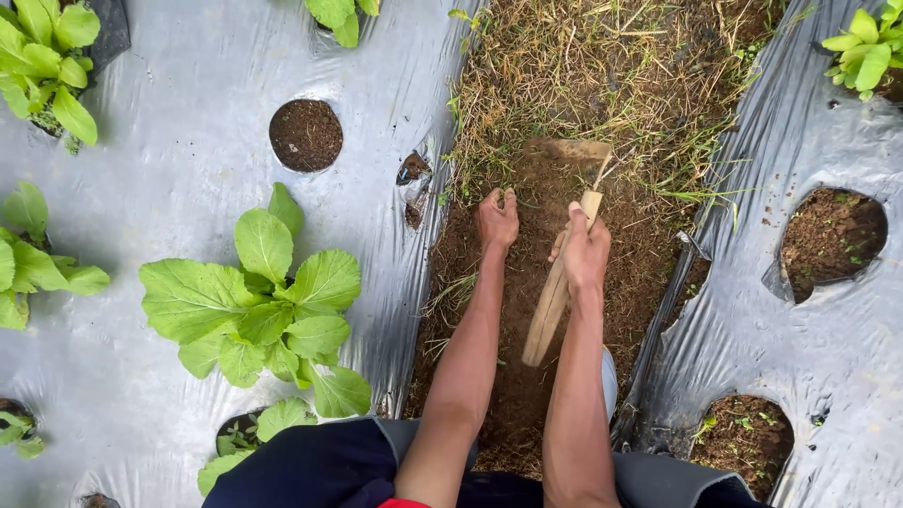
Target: The person walks between rows of young leafy plants growing through plastic mulch, then squats and uses a small hand hoe to scrape and remove weeds from the soil strip between the rows. The person repeatedly scrapes the soil surface and gathers the loosened weeds by hand.
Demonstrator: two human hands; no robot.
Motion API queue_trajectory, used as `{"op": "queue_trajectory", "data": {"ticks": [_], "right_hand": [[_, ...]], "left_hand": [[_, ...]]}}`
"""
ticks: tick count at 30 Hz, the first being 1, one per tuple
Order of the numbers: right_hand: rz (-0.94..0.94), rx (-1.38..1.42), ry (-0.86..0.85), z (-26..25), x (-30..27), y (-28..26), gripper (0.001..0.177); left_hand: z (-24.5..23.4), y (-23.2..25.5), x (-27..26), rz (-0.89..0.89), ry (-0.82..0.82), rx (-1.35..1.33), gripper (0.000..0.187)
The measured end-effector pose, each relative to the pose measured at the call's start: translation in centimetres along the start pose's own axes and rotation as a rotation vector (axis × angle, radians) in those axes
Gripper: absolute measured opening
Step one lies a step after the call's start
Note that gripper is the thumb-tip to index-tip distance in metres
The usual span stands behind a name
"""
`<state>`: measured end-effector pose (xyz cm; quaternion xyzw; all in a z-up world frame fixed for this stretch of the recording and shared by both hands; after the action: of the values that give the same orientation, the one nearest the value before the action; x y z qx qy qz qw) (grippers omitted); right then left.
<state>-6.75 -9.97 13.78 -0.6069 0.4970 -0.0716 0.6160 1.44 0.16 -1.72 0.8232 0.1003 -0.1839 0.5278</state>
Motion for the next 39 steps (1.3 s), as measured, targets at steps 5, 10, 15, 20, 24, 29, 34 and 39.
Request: {"op": "queue_trajectory", "data": {"ticks": [5,10,15,20,24,29,34,39], "right_hand": [[0.016,-0.083,-0.060,0.5,1.1,1.5,0.029],[0.026,-0.078,-0.063,0.8,0.0,1.2,0.029],[0.080,-0.123,-0.019,-0.3,0.2,1.2,0.032],[0.053,-0.086,0.041,-0.8,0.5,1.3,0.029],[0.060,-0.121,-0.005,-1.9,0.3,0.6,0.032],[0.066,-0.058,-0.013,-0.2,-0.2,1.1,0.029],[0.062,0.007,-0.024,0.1,-0.2,1.2,0.032],[0.118,-0.113,-0.156,0.7,0.3,3.0,0.035]], "left_hand": [[0.2,-0.8,0.1,-0.005,-0.008,-0.012,0.029],[0.3,-0.6,0.0,-0.026,-0.020,0.012,0.029],[0.1,0.2,0.0,-0.043,0.013,0.056,0.029],[0.7,-1.4,1.1,-0.062,0.061,0.000,0.029],[0.8,-1.3,0.8,-0.134,0.031,0.008,0.040],[-0.3,0.7,-0.2,-0.070,0.073,-0.037,0.030],[-0.4,-0.5,-0.5,-0.115,0.137,-0.001,0.029],[-3.8,7.1,-5.9,-0.145,0.180,0.161,0.029]]}}
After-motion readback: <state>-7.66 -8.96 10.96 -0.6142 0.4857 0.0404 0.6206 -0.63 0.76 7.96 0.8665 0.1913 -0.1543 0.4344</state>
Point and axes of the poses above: each hand's wrist, its own x-axis towards the middle knuckle, its own z-axis out of the palm, y = z × x, the point moved 2 cm from there along x, towards the middle knuckle, and after that the axes turned 1 degree about y, right-handed, at the moved point
